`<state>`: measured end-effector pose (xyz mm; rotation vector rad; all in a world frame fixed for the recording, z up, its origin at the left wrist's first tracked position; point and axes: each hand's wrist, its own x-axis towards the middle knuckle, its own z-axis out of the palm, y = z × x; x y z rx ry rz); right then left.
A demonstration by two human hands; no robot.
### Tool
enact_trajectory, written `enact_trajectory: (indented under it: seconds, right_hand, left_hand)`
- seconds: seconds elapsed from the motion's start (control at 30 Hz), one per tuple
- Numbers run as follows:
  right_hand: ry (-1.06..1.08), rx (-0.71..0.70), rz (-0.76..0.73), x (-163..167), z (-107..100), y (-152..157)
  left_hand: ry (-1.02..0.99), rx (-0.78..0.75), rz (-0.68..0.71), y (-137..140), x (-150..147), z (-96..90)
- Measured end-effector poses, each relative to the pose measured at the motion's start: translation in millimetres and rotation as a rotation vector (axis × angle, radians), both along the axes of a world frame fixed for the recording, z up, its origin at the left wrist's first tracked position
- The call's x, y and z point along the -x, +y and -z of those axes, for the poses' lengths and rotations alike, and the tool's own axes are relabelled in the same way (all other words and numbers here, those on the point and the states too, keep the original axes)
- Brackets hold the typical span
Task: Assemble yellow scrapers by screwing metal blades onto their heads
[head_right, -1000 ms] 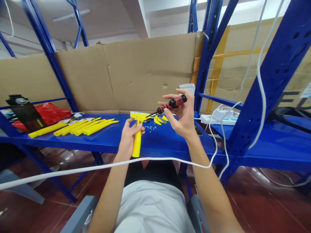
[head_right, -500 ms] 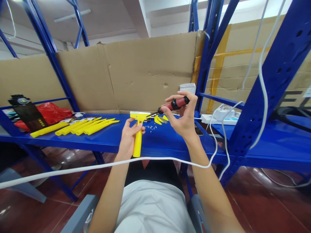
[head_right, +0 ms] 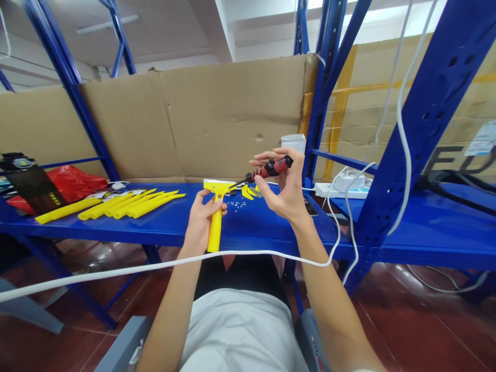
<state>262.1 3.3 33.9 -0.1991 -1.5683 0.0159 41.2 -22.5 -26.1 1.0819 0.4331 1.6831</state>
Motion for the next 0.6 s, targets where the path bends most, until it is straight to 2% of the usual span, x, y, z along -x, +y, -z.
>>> enact_trajectory:
  seconds: [0.1,0.27,0.47,0.6]
  right_hand:
    - [-0.009,0.015,-0.05,1.3,-0.2,-1.5]
    - [0.102,-0.049,0.072,0.9,0.8,3.4]
    - [0.008,-0.009,-0.056,4.0,0.7,2.2]
    - [0.107,-0.06,0.07,3.2,0.9,3.5]
  left_hand:
    - [-0.001,0.003,-0.003,-0.7,-0.2,-0.5]
    - [0.008,-0.007,0.016,-2.2,-1.1,-0.9]
    - [-0.002,0.011,0.016,-1.7,-1.2,-2.1]
    - [0.019,0.01,0.031,-2.3,-0.9,-2.0]
